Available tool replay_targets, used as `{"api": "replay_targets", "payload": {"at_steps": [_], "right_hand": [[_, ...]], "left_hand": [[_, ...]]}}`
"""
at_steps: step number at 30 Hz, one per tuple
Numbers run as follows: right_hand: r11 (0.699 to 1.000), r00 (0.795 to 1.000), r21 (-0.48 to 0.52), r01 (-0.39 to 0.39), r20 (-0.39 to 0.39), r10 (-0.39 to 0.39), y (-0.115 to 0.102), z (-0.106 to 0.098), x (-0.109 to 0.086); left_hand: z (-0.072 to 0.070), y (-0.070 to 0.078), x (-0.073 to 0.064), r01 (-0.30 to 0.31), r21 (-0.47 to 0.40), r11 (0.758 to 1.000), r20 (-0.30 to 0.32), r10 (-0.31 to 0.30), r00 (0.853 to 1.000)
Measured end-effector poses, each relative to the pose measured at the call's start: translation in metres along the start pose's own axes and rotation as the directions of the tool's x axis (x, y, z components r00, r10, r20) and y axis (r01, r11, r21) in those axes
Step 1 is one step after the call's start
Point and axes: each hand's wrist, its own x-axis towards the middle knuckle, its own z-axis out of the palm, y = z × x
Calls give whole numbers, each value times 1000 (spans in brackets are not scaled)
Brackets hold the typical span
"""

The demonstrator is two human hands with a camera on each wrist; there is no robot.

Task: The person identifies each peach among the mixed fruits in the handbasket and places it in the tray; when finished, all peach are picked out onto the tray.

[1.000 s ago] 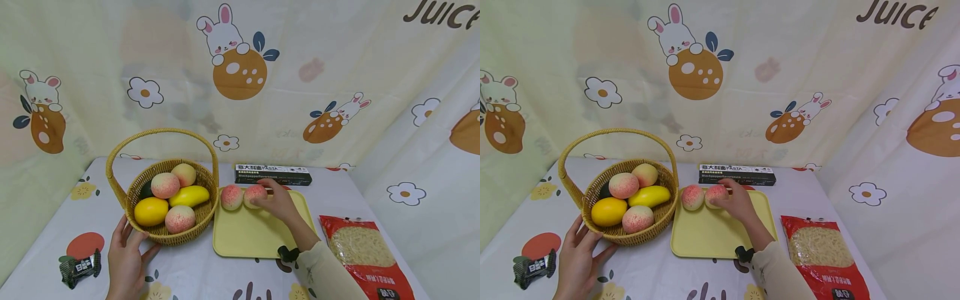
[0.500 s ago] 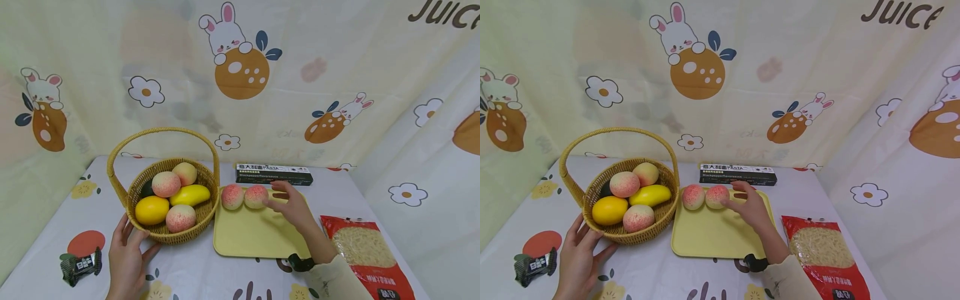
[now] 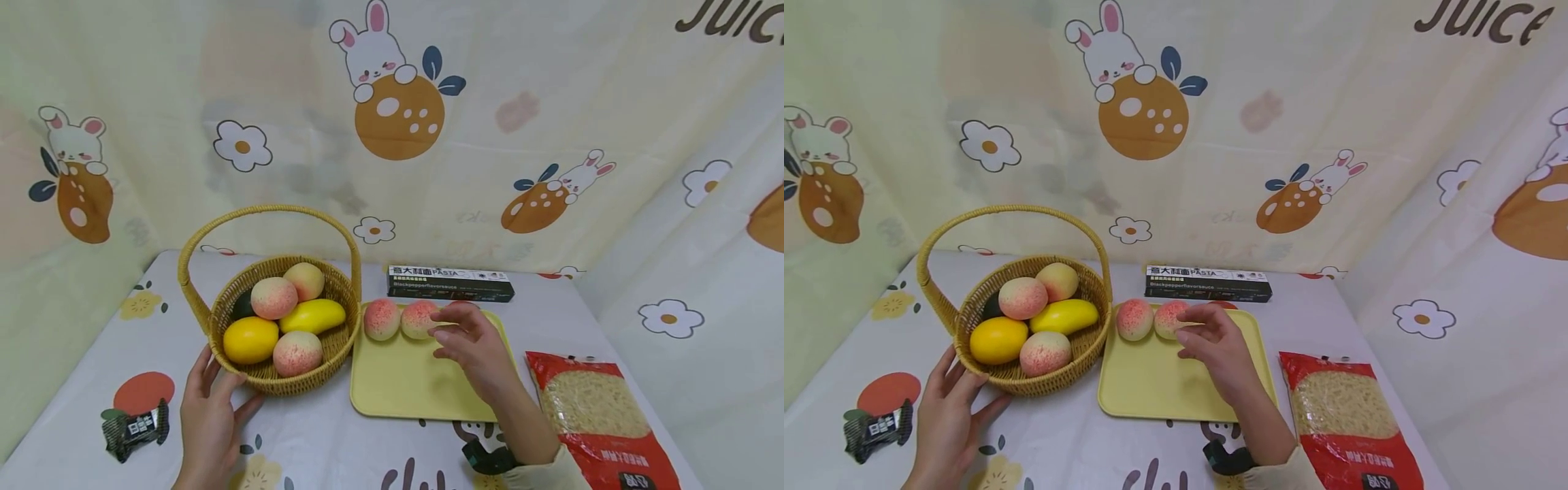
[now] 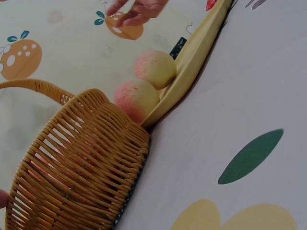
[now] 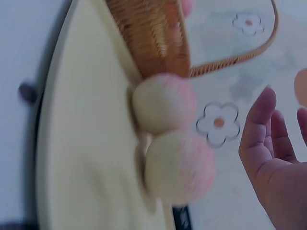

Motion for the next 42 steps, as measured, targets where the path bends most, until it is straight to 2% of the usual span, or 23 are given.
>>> {"api": "replay_targets", "payload": {"at_steps": [3,6,9,11,17,21,27,29,32,37,40,42], "right_hand": [[998,994,-1,59,95,-58,-7,9,1],[993,978,-39,112,183,-103,-16,22,7],[979,961,-139,150,251,-111,-24,37,14],[957,951,-233,175,293,-102,-29,50,20],[833,915,-483,270,399,-65,-39,90,34],[742,884,-573,349,463,-58,-41,112,39],[602,864,-698,389,504,26,-40,142,47],[553,851,-725,410,523,54,-40,152,51],[475,818,-746,467,568,89,-37,167,59],[400,763,-754,521,622,177,-31,188,71],[347,759,-776,526,613,221,-29,200,74],[300,766,-796,526,596,240,-29,207,73]], "left_hand": [[1,1,0,-4,0,1000,6,4,1000],[2,2,0,-8,3,1000,10,8,1000],[2,2,0,-6,12,1000,11,6,1000],[1,2,-1,-4,15,1000,9,4,1000],[1,1,-1,-7,9,1000,8,7,1000],[2,0,-1,2,9,1000,10,-2,1000],[3,-1,0,6,11,1000,5,-6,1000],[2,-1,1,7,11,1000,4,-7,1000],[1,-2,1,10,17,1000,4,-10,1000],[0,-2,-1,11,20,1000,14,-12,1000],[0,-2,-1,9,19,1000,18,-10,1000],[0,-1,-1,7,16,1000,21,-7,1000]]}}
